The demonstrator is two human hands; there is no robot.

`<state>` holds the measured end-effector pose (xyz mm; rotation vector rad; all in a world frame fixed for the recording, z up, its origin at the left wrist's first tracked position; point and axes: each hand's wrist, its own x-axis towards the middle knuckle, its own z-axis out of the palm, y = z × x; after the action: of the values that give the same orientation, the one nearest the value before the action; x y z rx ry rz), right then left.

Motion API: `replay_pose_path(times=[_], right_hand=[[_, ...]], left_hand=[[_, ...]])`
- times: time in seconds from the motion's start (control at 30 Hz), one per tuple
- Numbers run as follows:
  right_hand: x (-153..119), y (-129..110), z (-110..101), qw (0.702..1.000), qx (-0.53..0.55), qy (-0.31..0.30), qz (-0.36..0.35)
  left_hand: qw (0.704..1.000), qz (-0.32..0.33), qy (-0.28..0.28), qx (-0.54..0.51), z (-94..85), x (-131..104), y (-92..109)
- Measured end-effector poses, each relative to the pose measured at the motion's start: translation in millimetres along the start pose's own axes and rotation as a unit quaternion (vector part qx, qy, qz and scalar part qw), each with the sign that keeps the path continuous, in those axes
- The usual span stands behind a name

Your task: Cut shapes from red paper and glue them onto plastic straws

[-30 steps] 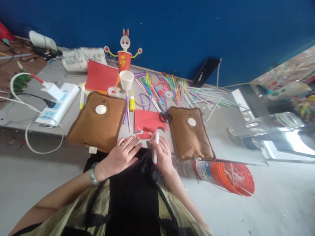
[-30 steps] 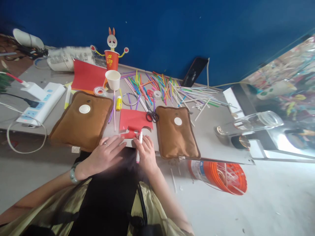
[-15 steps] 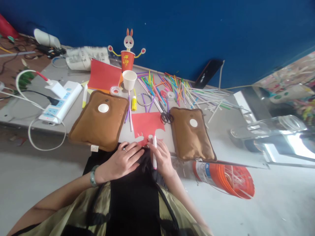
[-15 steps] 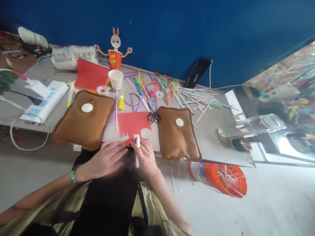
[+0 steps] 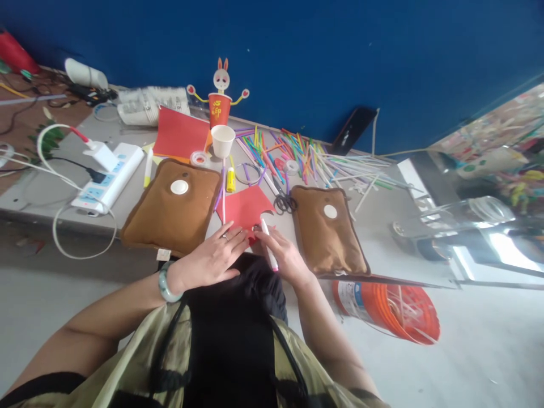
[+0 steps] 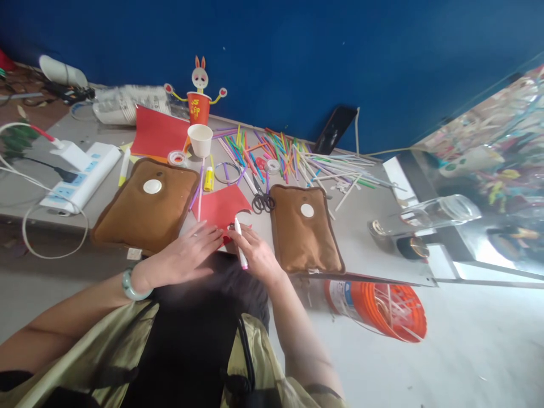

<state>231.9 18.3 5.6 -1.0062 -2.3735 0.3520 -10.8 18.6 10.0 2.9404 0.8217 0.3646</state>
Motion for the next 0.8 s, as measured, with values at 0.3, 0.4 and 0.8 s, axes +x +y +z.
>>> replay_pose_path(times=[0.3, 0.4, 0.8], right_hand=[[-9, -5, -15, 0.979, -0.142, 0.149, 0.013], [-11, -9, -17, 0.973, -0.125, 0.19, 0.042], [-5, -14, -14, 0.978, -0.007, 0.184, 0.1]], left_hand=[[0.999, -0.04, 0.016, 0.023, 8.1, 5, 4], [0.998, -0.045, 0.023, 0.041, 16.1, 5, 12], [0.989, -0.017, 0.143, -0.025, 41.7, 5, 6]])
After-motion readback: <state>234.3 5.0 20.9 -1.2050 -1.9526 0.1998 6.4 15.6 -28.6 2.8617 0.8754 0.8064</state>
